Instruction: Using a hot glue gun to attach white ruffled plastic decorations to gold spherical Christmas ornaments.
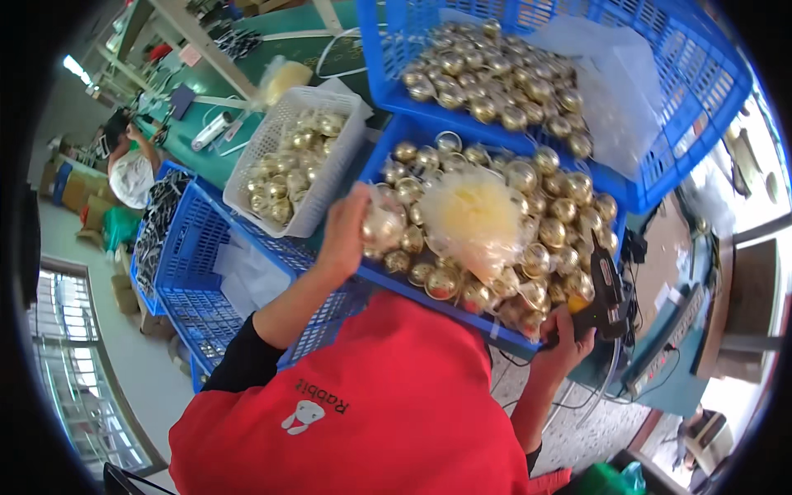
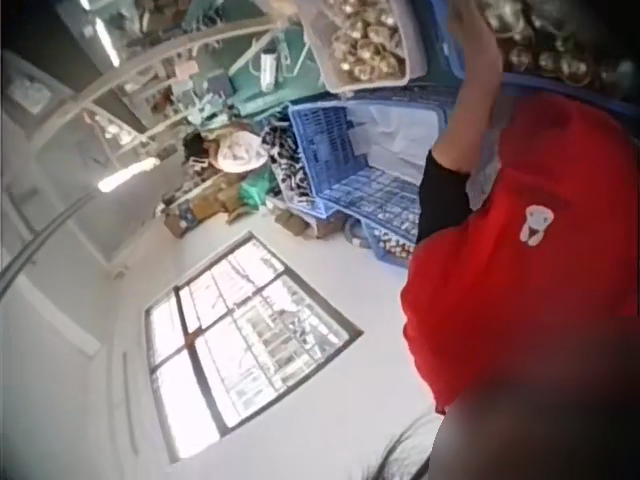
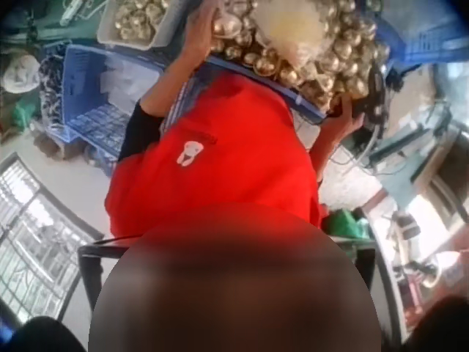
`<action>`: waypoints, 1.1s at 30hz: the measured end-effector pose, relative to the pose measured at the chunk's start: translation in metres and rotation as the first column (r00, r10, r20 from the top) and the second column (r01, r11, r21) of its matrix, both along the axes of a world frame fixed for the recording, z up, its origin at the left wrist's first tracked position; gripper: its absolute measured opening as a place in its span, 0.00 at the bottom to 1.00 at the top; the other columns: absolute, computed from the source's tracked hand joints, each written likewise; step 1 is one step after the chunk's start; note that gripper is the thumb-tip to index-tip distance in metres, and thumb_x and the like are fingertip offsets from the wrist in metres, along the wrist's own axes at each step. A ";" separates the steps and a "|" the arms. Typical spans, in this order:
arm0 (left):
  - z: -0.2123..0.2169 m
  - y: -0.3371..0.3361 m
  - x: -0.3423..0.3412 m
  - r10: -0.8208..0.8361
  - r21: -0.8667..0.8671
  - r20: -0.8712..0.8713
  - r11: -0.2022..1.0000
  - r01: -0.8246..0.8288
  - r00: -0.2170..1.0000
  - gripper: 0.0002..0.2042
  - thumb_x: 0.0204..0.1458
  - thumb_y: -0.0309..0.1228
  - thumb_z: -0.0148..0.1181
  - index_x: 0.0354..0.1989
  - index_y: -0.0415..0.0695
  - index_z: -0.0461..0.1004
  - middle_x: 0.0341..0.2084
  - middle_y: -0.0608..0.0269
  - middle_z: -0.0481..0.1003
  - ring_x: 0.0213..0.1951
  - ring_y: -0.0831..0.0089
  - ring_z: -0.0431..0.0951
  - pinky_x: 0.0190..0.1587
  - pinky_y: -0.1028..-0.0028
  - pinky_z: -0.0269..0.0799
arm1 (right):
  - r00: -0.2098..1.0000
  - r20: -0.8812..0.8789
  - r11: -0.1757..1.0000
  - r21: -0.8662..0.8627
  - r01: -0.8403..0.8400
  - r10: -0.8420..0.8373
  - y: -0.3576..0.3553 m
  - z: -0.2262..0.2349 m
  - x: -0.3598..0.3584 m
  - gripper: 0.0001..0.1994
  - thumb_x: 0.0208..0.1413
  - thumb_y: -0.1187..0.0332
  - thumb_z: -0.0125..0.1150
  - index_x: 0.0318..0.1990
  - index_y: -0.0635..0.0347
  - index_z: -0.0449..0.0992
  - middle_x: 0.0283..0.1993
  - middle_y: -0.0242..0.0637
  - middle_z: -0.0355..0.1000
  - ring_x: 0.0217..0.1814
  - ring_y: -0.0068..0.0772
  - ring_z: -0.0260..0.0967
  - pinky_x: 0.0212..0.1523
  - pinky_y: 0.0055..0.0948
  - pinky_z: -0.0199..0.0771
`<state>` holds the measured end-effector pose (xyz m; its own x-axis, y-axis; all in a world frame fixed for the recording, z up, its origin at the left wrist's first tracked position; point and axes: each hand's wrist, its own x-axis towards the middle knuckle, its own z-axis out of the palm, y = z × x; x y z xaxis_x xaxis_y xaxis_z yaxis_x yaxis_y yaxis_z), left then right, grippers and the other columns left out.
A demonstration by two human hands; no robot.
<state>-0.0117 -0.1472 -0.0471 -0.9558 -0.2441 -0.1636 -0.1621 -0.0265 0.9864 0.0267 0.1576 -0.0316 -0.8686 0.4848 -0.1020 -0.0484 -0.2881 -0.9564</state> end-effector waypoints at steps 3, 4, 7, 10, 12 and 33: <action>0.005 -0.061 -0.015 0.357 -0.282 -0.038 0.892 -0.353 0.933 0.19 0.56 0.46 0.42 0.33 0.41 0.68 0.29 0.64 0.70 0.30 0.74 0.72 0.33 0.73 0.72 | 0.996 0.048 0.996 0.045 -0.075 0.073 -0.004 0.002 -0.003 0.07 0.45 0.76 0.56 0.33 0.64 0.67 0.17 0.29 0.61 0.13 0.17 0.54 0.13 0.17 0.49; 0.001 -0.082 -0.018 0.364 -0.280 -0.161 0.875 -0.396 0.918 0.19 0.56 0.45 0.42 0.34 0.39 0.68 0.29 0.60 0.69 0.31 0.73 0.72 0.32 0.72 0.70 | 0.996 0.053 0.996 0.049 -0.070 0.067 -0.006 0.002 -0.003 0.07 0.45 0.76 0.56 0.33 0.64 0.67 0.17 0.29 0.61 0.13 0.17 0.54 0.13 0.17 0.49; -0.010 -0.149 -0.030 0.555 -0.241 -0.219 0.766 -0.596 0.803 0.20 0.56 0.43 0.41 0.35 0.34 0.68 0.30 0.51 0.71 0.35 0.65 0.71 0.37 0.67 0.67 | 0.990 0.106 0.992 0.069 -0.101 0.093 -0.013 0.002 -0.007 0.06 0.46 0.76 0.56 0.32 0.65 0.67 0.17 0.30 0.61 0.13 0.17 0.54 0.14 0.18 0.51; -0.033 -0.188 -0.046 0.572 -0.598 -0.269 0.531 -0.600 0.775 0.19 0.55 0.41 0.44 0.37 0.33 0.69 0.33 0.46 0.71 0.36 0.59 0.71 0.40 0.64 0.65 | 0.988 0.113 0.991 0.081 -0.110 0.100 -0.014 -0.004 -0.008 0.06 0.47 0.73 0.57 0.32 0.63 0.69 0.17 0.29 0.62 0.14 0.16 0.54 0.14 0.15 0.51; -0.020 -0.168 -0.041 0.320 -0.669 -0.636 0.224 -0.709 0.702 0.17 0.54 0.38 0.47 0.38 0.34 0.70 0.33 0.47 0.72 0.36 0.56 0.70 0.41 0.63 0.63 | 0.989 0.106 0.988 0.104 -0.117 0.106 -0.018 -0.002 -0.010 0.06 0.47 0.73 0.57 0.32 0.64 0.69 0.18 0.29 0.63 0.14 0.16 0.55 0.14 0.15 0.52; -0.088 -0.020 -0.179 -0.336 -0.918 0.255 0.209 0.336 0.907 0.21 0.40 0.32 0.57 0.46 0.43 0.65 0.39 0.52 0.70 0.42 0.53 0.71 0.42 0.60 0.69 | 0.987 0.120 0.977 0.174 -0.124 0.104 -0.026 0.008 -0.013 0.09 0.46 0.76 0.57 0.37 0.66 0.68 0.19 0.32 0.64 0.15 0.19 0.59 0.17 0.17 0.58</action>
<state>-0.1911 -0.1671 -0.1347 -0.9904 0.1199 -0.0693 0.0960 0.9550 0.2808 0.0133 0.1320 -0.0234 -0.9076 0.4027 -0.1191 0.0822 -0.1077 -0.9908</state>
